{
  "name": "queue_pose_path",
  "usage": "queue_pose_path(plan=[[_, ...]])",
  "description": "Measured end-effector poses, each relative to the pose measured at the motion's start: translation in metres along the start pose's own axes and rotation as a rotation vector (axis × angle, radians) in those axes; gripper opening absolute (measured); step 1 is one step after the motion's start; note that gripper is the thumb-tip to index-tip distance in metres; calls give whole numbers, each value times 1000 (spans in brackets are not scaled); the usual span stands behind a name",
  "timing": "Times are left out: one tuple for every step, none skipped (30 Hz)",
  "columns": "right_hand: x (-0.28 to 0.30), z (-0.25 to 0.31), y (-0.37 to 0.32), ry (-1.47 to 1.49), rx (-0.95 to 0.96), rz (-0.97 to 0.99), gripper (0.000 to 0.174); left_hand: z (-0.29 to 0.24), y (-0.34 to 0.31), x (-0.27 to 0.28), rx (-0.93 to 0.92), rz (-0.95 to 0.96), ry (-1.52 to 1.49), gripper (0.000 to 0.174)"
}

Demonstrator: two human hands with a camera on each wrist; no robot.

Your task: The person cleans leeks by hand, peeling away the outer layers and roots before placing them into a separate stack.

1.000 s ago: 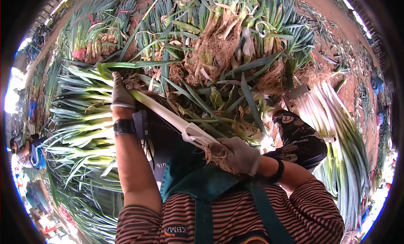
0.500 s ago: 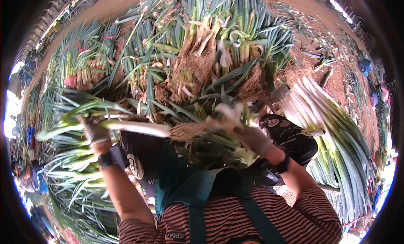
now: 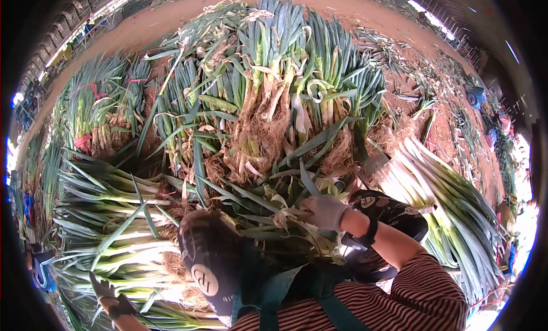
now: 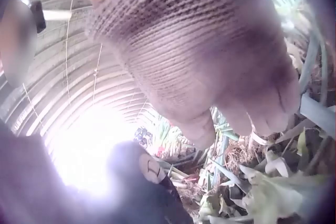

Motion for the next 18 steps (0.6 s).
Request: queue_pose_path(plan=[[13, 2, 10, 83, 42, -37, 39, 6, 11, -8, -98, 26, -9, 89], [28, 6, 24, 113, 23, -17, 36, 9, 1, -41, -195, 51, -17, 81], [47, 12, 43, 144, 2, 4, 33, 5, -3, -72, -227, 161, -9, 67], [61, 17, 63, 175, -18, 22, 31, -5, -48, -129, -316, 395, -40, 55], [66, 13, 87, 229, 30, -54, 31, -13, -84, -182, -383, 543, -41, 48], [67, 3, 117, 282, 80, -131, 34, -19, -144, -244, -565, 701, 86, 43], [68, -9, 153, 340, 78, -200, 33, -24, -197, -292, -552, 858, 0, 42], [76, -14, 187, 398, 79, -269, 32, -23, -243, -335, -614, 893, 75, 42], [92, -8, 209, 438, -20, -270, 37, -15, -268, -363, -650, 939, 149, 39], [109, -4, 230, 480, -118, -272, 43, -7, -293, -390, -688, 985, 221, 36], [119, -10, 259, 495, -140, -342, 48, 5, -326, -415, -697, 1043, 164, 33], [126, -21, 289, 504, -198, -388, 51, 15, -333, -434, -638, 1120, 195, 33], [134, -31, 317, 515, -255, -435, 53, 29, -330, -447, -555, 1118, 215, 33], [141, -40, 342, 521, -349, -458, 52, 43, -322, -457, -451, 1110, 263, 32], [144, -54, 370, 547, -419, -494, 52, 53, -305, -461, -325, 1099, 325, 28], [145, -64, 393, 569, -490, -522, 52, 61, -291, -462, -193, 1078, 383, 25], [151, -60, 399, 537, -582, -572, 49, 64, -283, -463, -139, 1042, 357, 25], [156, -58, 404, 504, -674, -624, 47, 67, -278, -464, -87, 1009, 333, 25]])
Point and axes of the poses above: each hand's wrist, its own y-axis towards the middle knuckle, its own x-axis out of the back of the hand, z = x × y, the point moved 3 cm from there along y, towards the middle knuckle, and after that the axes turned 9 degrees about z, right-handed, at the moved point
